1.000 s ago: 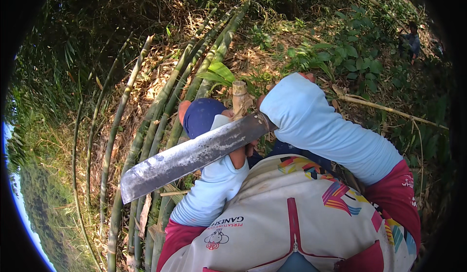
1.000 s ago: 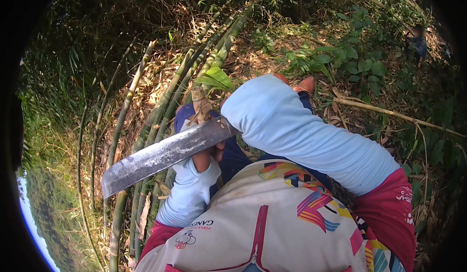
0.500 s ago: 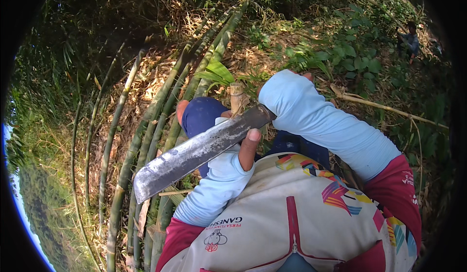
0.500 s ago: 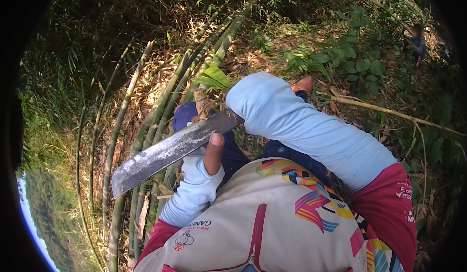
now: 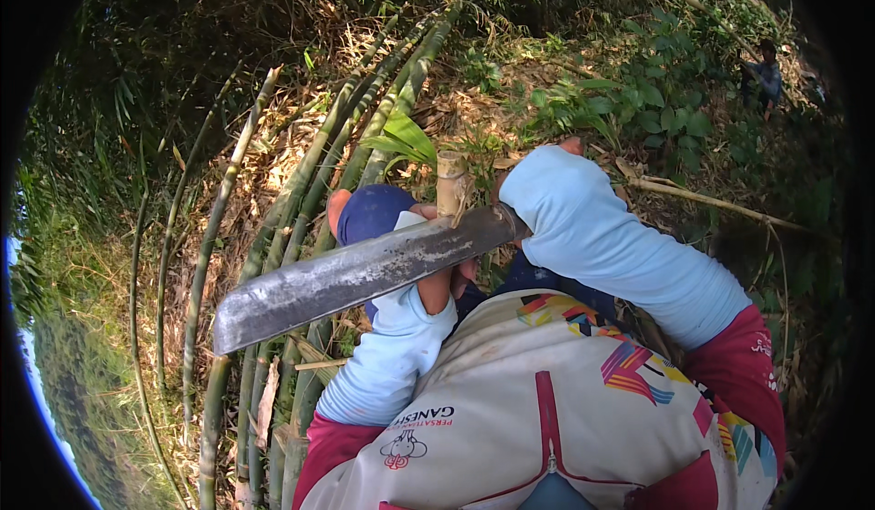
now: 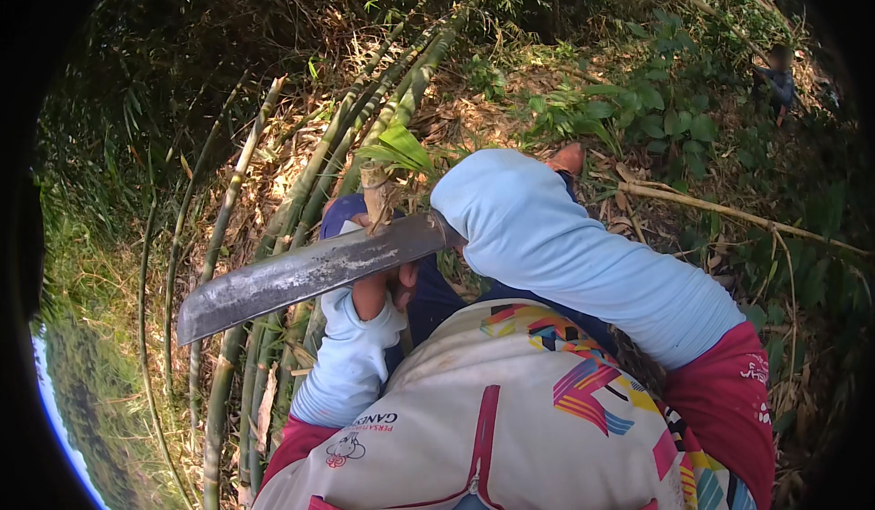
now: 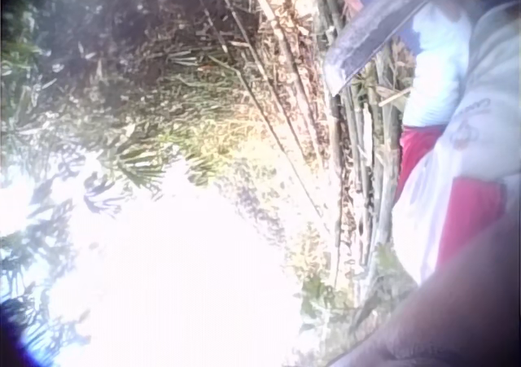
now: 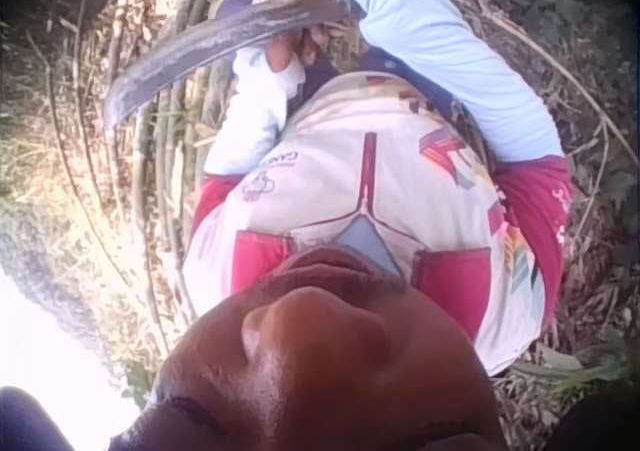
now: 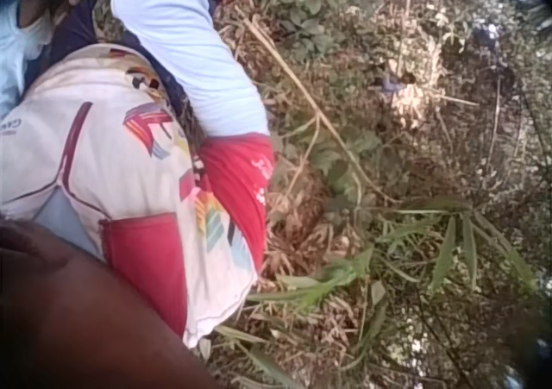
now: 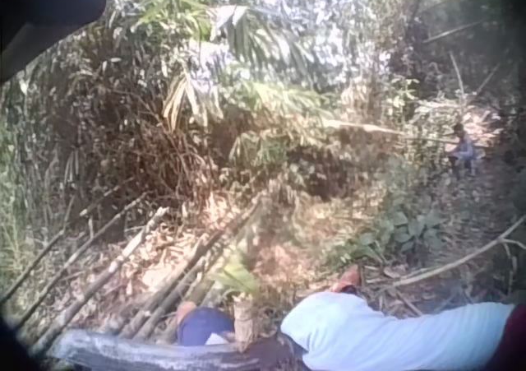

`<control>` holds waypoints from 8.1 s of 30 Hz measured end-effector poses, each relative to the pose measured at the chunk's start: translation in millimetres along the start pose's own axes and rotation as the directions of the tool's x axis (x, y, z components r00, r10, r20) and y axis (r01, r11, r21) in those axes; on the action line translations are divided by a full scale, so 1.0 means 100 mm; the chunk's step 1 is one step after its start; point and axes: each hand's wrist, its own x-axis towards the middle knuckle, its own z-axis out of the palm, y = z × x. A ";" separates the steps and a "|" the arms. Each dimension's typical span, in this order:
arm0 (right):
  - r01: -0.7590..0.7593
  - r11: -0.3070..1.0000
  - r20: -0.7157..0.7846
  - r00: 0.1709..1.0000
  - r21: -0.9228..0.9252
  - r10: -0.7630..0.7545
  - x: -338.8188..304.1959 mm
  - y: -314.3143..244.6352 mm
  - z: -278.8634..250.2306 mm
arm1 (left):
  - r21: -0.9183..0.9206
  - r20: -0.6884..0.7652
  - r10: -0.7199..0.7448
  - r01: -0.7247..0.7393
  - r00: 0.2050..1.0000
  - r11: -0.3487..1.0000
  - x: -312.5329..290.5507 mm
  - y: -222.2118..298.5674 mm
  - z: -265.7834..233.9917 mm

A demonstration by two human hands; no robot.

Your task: The person sits on the ground in a bamboo forest and uses a large machete to chop a bamboo stalk into smaller segments. They hold the stalk between their legs and repeatedly strike it to produce uniform pieces.

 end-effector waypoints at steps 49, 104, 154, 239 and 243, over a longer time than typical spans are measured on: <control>0.243 0.937 -0.255 0.917 -0.252 -0.306 -0.10 0.02 0.09 | 0.465 -0.008 0.255 -0.223 0.967 0.857 -0.13 -0.05 0.23; 0.119 0.948 -0.107 0.982 -0.294 -0.157 0.02 -0.07 0.05 | 0.369 -0.113 0.169 -0.117 0.979 0.922 0.01 0.04 0.17; 0.132 0.954 -0.096 0.982 -0.269 -0.163 -0.02 -0.18 0.03 | 0.034 -0.177 0.141 -0.137 0.974 0.990 -0.06 0.08 0.11; 0.125 0.975 0.187 0.978 -0.186 -0.090 0.21 -0.14 0.13 | 0.434 -0.079 0.294 -0.232 0.953 0.870 -0.35 0.07 0.11; 0.138 0.972 0.121 0.986 -0.192 -0.116 0.30 0.06 0.25 | 0.493 -0.067 0.367 -0.289 0.928 0.820 -0.27 0.08 0.20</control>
